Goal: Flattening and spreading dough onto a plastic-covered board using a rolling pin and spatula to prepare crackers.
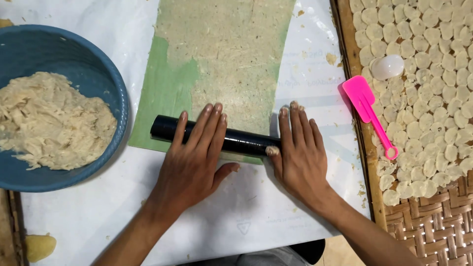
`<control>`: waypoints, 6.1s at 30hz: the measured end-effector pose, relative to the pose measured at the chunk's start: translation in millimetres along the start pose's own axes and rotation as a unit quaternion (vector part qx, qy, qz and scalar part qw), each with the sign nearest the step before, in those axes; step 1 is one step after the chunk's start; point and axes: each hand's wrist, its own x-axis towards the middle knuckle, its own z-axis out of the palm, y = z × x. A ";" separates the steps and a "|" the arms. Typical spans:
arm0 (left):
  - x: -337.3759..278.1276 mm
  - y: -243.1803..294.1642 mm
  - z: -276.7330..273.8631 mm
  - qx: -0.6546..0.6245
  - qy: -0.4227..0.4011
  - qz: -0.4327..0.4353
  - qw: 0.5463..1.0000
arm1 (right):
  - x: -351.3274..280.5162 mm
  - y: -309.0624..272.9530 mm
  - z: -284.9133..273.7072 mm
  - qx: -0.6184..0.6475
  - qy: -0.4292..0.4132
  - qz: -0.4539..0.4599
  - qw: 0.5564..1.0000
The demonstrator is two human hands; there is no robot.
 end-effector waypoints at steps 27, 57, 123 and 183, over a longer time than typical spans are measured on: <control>-96.9 31.4 17.5 0.036 0.124 -0.037 0.991 | -160.5 -18.1 38.5 0.235 0.098 -0.101 0.962; -107.4 40.2 34.6 -0.001 0.138 -0.075 0.988 | -24.5 51.8 -34.4 0.484 -0.099 0.247 0.834; -107.3 40.1 36.0 -0.009 0.138 -0.083 0.987 | 9.6 32.7 -15.8 0.487 -0.091 0.258 0.829; -111.3 28.6 37.8 -0.065 0.128 -0.040 0.989 | 113.9 -1.0 -52.1 0.064 0.011 -0.275 0.959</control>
